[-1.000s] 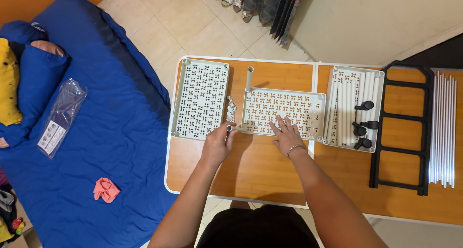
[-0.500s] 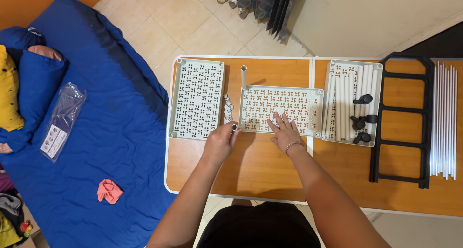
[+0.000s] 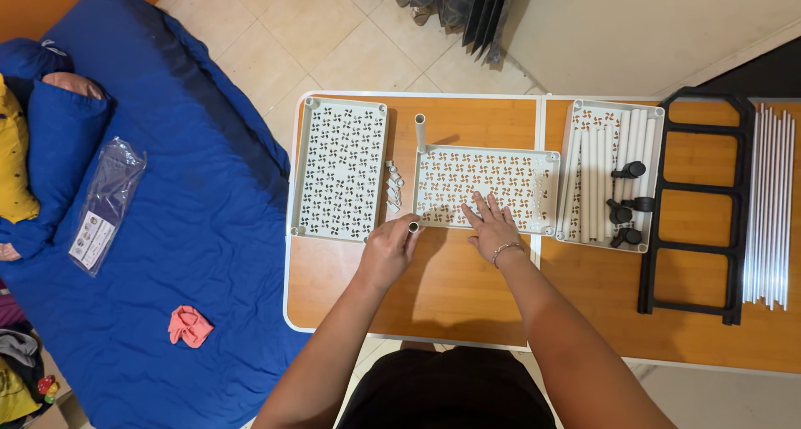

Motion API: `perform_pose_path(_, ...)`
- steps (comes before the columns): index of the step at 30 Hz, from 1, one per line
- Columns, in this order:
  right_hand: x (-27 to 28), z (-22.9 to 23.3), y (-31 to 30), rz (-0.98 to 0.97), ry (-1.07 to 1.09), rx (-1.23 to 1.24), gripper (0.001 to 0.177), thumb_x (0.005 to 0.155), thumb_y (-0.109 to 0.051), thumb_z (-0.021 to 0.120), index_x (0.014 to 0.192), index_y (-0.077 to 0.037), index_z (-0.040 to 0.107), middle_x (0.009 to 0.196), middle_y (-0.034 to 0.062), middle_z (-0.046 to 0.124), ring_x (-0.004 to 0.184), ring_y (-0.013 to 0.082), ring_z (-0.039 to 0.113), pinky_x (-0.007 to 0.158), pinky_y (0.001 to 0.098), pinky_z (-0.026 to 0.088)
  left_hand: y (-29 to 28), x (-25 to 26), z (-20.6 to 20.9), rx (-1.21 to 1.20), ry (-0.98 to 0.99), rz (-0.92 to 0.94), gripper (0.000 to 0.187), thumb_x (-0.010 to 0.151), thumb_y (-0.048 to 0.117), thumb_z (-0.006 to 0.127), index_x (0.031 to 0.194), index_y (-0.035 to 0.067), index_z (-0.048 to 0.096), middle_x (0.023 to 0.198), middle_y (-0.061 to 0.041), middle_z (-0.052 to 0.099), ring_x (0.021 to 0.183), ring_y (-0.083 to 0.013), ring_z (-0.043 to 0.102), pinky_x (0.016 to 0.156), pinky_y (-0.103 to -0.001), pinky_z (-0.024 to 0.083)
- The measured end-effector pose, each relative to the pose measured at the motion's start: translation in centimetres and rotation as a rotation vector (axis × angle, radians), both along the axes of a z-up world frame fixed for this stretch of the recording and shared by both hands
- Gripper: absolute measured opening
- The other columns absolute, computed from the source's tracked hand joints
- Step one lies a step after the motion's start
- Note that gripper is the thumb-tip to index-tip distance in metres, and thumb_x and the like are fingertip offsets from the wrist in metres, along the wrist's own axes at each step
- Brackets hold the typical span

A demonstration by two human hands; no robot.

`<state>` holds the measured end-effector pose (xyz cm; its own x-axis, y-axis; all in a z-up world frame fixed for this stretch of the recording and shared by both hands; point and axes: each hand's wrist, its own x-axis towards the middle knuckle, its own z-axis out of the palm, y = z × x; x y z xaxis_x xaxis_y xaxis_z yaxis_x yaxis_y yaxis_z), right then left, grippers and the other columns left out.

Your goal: The person assembles a white plastic shoe rack by inserting cylindrical legs into corner holes on perforated trays and connecting them with horizontal bars. The person repeatedly picks up trays, inserts legs, and attaches bars to form a multi-tier structure on a wooden table.

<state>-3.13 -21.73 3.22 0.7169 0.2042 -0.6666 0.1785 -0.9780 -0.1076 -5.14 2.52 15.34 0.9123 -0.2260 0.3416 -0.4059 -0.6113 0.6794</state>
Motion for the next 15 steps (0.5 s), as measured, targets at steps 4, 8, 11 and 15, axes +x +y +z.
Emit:
perform_pose_path(4,0.03,0.4,0.07,0.001,0.001,-0.004,0.083,0.099,-0.041,0.059,0.164,-0.037,0.008,0.173,-0.0025,-0.007,0.159,0.0241,-0.003,0.128,0.0461,0.009,-0.05,0.22,0.32,-0.026,-0.044,-0.004,0.019,0.092,0.004,0.075,0.107,0.004,0.063,0.083,-0.017,0.071,0.072,-0.0334,0.07,0.062,-0.04,0.057)
perform_pose_path(8,-0.19,0.13,-0.09,0.004,0.008,0.001,0.081,0.1,-0.042,0.059,0.163,-0.037,0.008,0.173,-0.0022,-0.009,0.159,0.0241,-0.003,0.128,0.0455,0.009,0.45,-0.01,-0.1,-0.049,0.037,0.024,0.018,0.092,0.005,0.076,0.106,0.005,0.066,0.078,-0.016,0.07,0.065,-0.0293,0.07,0.057,-0.039,0.056)
perform_pose_path(11,-0.21,-0.28,-0.26,0.006,-0.03,0.027,0.081,0.1,-0.04,0.059,0.163,-0.037,0.01,0.173,-0.0024,-0.008,0.159,0.0246,-0.003,0.128,0.0456,0.009,0.79,-0.12,-0.44,-0.033,0.048,0.021,0.019,0.092,0.007,0.077,0.107,0.004,0.066,0.08,-0.015,0.071,0.066,-0.0293,0.07,0.058,-0.039,0.056)
perform_pose_path(15,0.17,0.25,0.08,-0.002,-0.004,0.019,0.082,0.099,-0.041,0.06,0.163,-0.038,0.009,0.173,-0.0032,-0.009,0.159,0.0242,-0.003,0.128,0.0452,0.008,0.75,0.04,0.08,-0.045,0.005,0.027,0.019,0.091,0.007,0.077,0.108,0.005,0.067,0.087,-0.016,0.073,0.071,-0.0309,0.072,0.062,-0.038,0.058)
